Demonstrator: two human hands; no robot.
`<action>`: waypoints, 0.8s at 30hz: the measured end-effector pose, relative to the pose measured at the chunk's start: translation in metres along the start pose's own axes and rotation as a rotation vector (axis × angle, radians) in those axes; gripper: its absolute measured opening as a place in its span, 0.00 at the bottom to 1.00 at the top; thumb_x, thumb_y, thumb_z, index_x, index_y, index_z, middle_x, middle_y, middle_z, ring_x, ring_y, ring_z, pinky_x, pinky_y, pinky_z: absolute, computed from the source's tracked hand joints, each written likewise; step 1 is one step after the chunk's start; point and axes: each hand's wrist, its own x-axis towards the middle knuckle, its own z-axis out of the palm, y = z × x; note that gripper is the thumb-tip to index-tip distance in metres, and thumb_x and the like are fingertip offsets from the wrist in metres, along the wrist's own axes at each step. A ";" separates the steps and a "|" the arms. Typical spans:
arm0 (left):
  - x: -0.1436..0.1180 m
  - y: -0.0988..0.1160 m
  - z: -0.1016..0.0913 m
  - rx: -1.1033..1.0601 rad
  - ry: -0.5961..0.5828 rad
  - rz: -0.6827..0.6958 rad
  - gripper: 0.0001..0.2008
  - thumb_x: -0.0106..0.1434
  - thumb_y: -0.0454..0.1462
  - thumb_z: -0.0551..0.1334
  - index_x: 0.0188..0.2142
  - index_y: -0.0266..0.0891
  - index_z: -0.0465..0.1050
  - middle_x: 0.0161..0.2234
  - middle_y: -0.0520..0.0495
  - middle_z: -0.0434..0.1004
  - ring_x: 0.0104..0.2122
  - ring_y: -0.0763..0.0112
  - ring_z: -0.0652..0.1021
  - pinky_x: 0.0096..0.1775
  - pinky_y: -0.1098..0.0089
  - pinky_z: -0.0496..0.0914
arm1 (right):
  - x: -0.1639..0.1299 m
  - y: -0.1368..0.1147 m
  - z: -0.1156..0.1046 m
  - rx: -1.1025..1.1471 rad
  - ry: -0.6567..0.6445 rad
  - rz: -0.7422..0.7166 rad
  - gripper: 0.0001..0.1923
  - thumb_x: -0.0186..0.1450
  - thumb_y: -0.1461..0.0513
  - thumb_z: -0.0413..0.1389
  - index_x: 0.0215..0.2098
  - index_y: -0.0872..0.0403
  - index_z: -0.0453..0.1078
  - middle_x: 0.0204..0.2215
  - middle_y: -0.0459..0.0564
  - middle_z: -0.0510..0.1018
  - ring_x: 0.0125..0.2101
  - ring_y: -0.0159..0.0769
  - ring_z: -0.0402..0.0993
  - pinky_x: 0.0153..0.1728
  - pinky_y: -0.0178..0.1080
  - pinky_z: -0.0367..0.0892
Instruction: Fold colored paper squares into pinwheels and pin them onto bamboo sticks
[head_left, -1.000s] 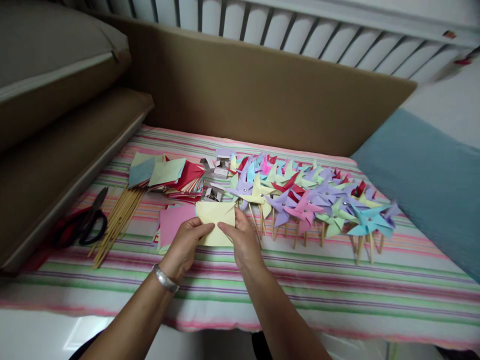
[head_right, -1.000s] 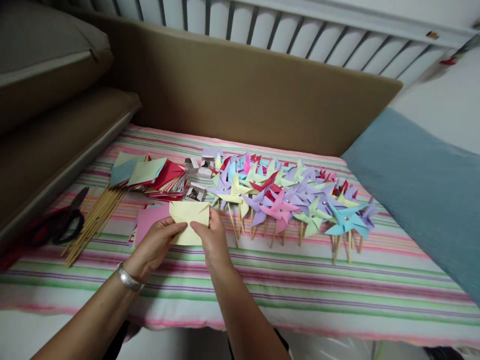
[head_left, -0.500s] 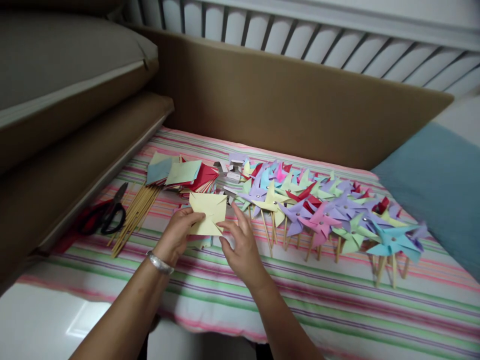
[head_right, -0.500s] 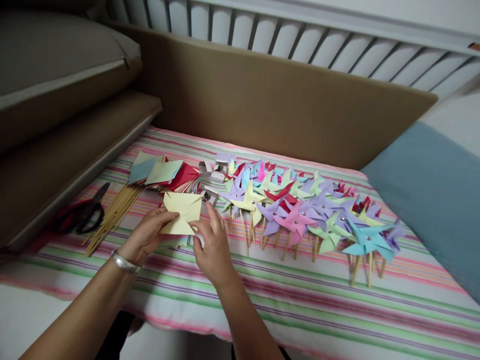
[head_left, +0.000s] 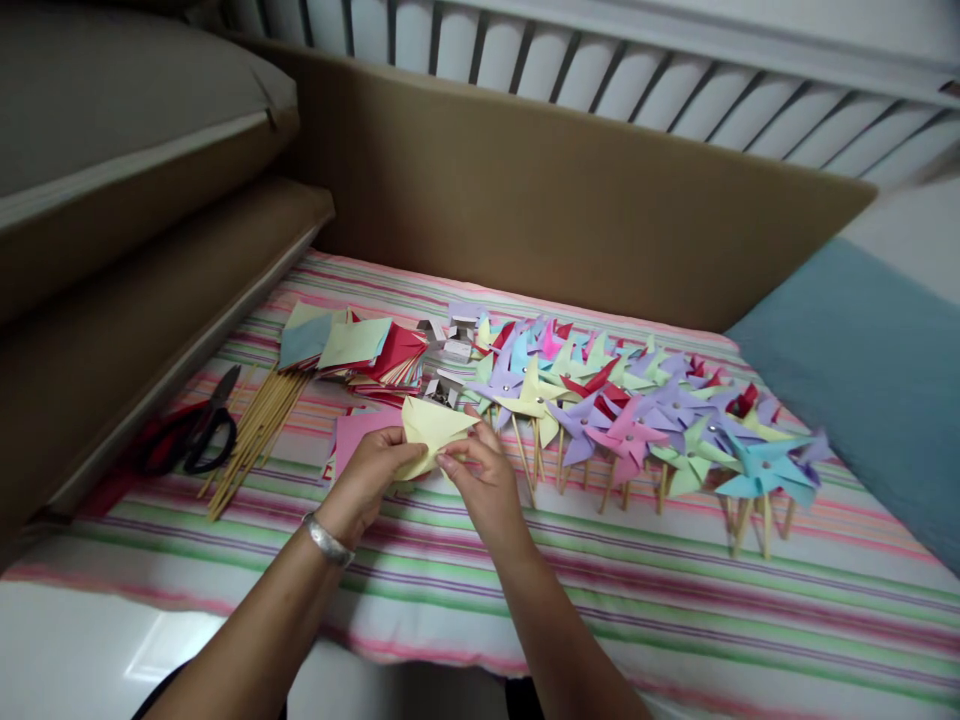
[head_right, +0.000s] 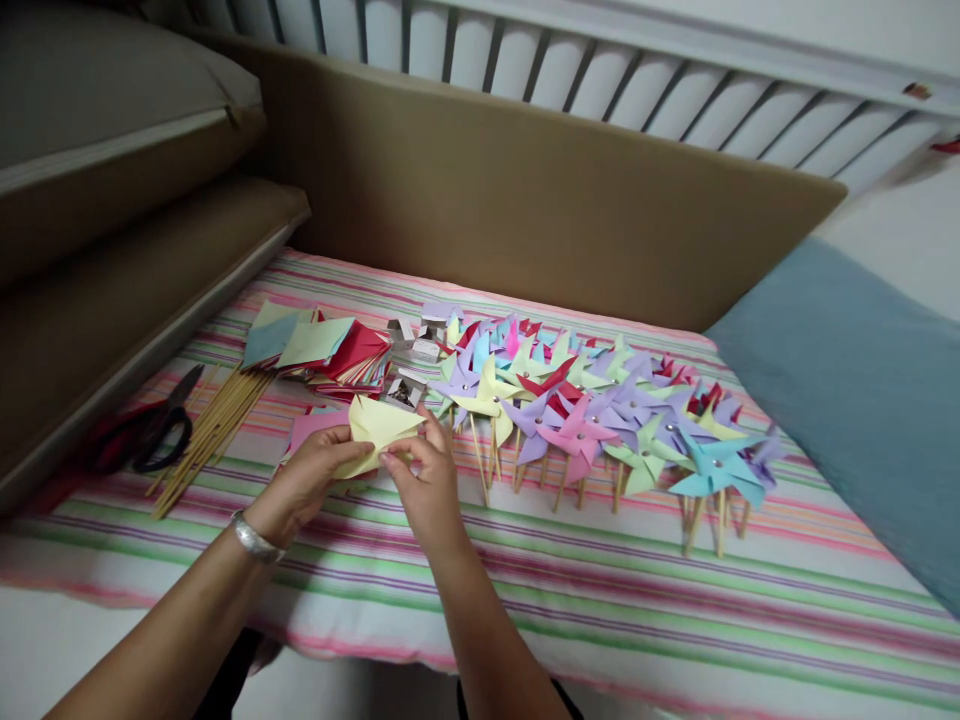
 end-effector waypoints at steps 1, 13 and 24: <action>0.000 -0.001 0.001 0.012 0.000 -0.001 0.11 0.41 0.36 0.68 0.27 0.32 0.76 0.22 0.47 0.77 0.19 0.74 0.72 0.23 0.74 0.64 | 0.001 0.000 0.000 0.017 0.001 0.018 0.02 0.55 0.62 0.59 0.26 0.51 0.73 0.51 0.52 0.68 0.57 0.45 0.56 0.55 0.48 0.54; -0.001 -0.002 0.003 0.067 -0.061 -0.006 0.11 0.40 0.37 0.69 0.24 0.33 0.75 0.20 0.50 0.74 0.19 0.75 0.70 0.24 0.74 0.60 | 0.004 -0.002 -0.002 -0.031 -0.017 0.117 0.03 0.52 0.63 0.60 0.22 0.52 0.71 0.35 0.50 0.72 0.48 0.44 0.65 0.45 0.42 0.61; -0.002 -0.002 0.001 0.161 -0.093 0.003 0.10 0.41 0.37 0.68 0.23 0.34 0.72 0.22 0.49 0.74 0.20 0.75 0.69 0.25 0.73 0.60 | 0.004 -0.003 -0.001 -0.097 -0.023 0.181 0.03 0.50 0.64 0.60 0.20 0.52 0.69 0.33 0.50 0.74 0.41 0.43 0.69 0.45 0.45 0.63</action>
